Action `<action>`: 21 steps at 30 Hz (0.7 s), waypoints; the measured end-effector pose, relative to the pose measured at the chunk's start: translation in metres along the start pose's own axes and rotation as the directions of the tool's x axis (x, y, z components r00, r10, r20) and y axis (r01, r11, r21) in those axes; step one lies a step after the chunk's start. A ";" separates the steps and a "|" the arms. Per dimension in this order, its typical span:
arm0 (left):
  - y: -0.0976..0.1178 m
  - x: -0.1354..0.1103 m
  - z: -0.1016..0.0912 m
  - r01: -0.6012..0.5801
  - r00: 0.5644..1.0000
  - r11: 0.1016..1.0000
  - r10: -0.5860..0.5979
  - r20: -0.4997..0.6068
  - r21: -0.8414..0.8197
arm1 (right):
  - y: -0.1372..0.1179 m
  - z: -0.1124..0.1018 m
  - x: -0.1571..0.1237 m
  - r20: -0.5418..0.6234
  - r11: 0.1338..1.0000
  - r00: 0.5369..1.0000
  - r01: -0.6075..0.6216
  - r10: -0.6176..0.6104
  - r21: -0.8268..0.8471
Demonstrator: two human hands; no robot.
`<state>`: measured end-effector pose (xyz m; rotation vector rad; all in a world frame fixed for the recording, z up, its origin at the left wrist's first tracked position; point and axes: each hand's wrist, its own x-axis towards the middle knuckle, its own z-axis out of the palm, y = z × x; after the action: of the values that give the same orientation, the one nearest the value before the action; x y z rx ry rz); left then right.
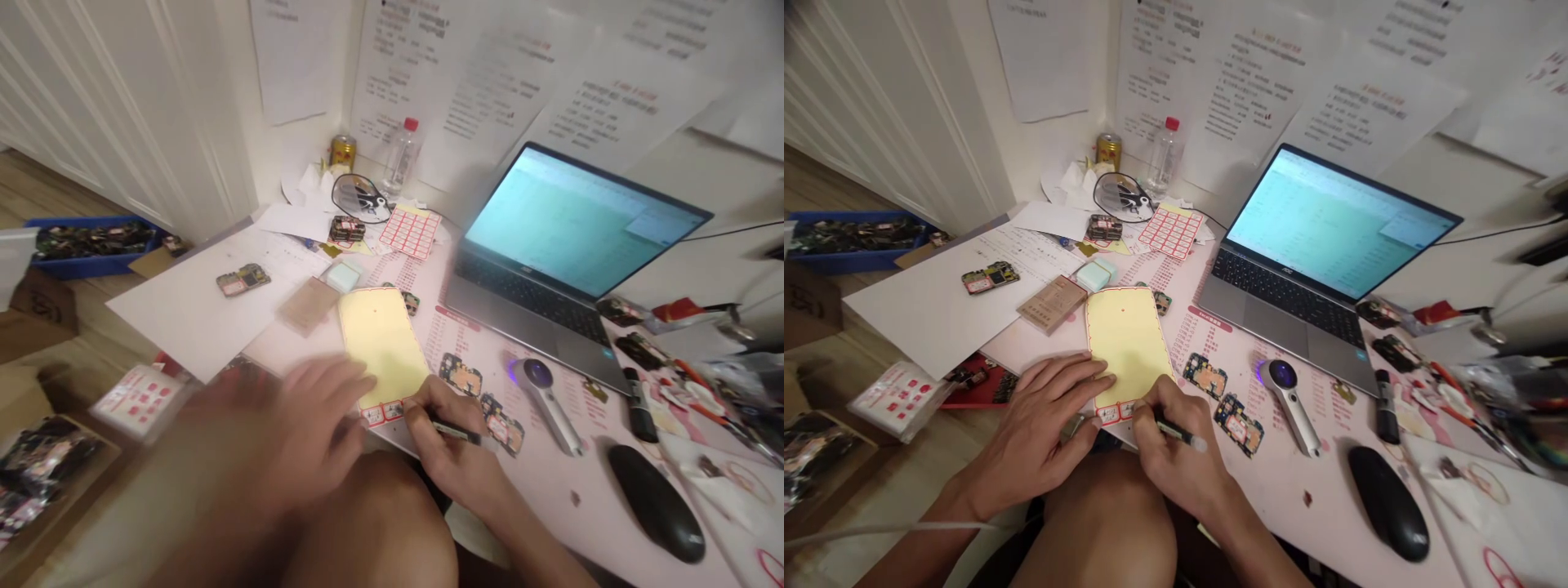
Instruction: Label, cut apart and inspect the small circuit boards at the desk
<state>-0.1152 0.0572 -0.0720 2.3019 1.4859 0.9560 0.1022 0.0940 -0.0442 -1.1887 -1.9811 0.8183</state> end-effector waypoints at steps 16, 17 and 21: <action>-0.001 0.001 -0.001 -0.020 1.000 1.000 0.020 0.006 0.019 | -0.001 0.000 -0.001 -0.003 1.000 1.000 0.028 -0.028 -0.003; -0.001 0.001 -0.001 -0.023 1.000 1.000 0.023 0.006 0.020 | -0.002 0.000 -0.001 0.004 1.000 1.000 0.024 -0.024 -0.007; 0.000 0.002 -0.002 -0.022 1.000 1.000 0.022 0.004 0.021 | -0.002 -0.001 -0.001 -0.003 1.000 1.000 0.027 -0.027 -0.012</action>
<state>-0.1158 0.0584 -0.0700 2.3381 1.4784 0.9455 0.1023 0.0925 -0.0426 -1.1666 -1.9982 0.7911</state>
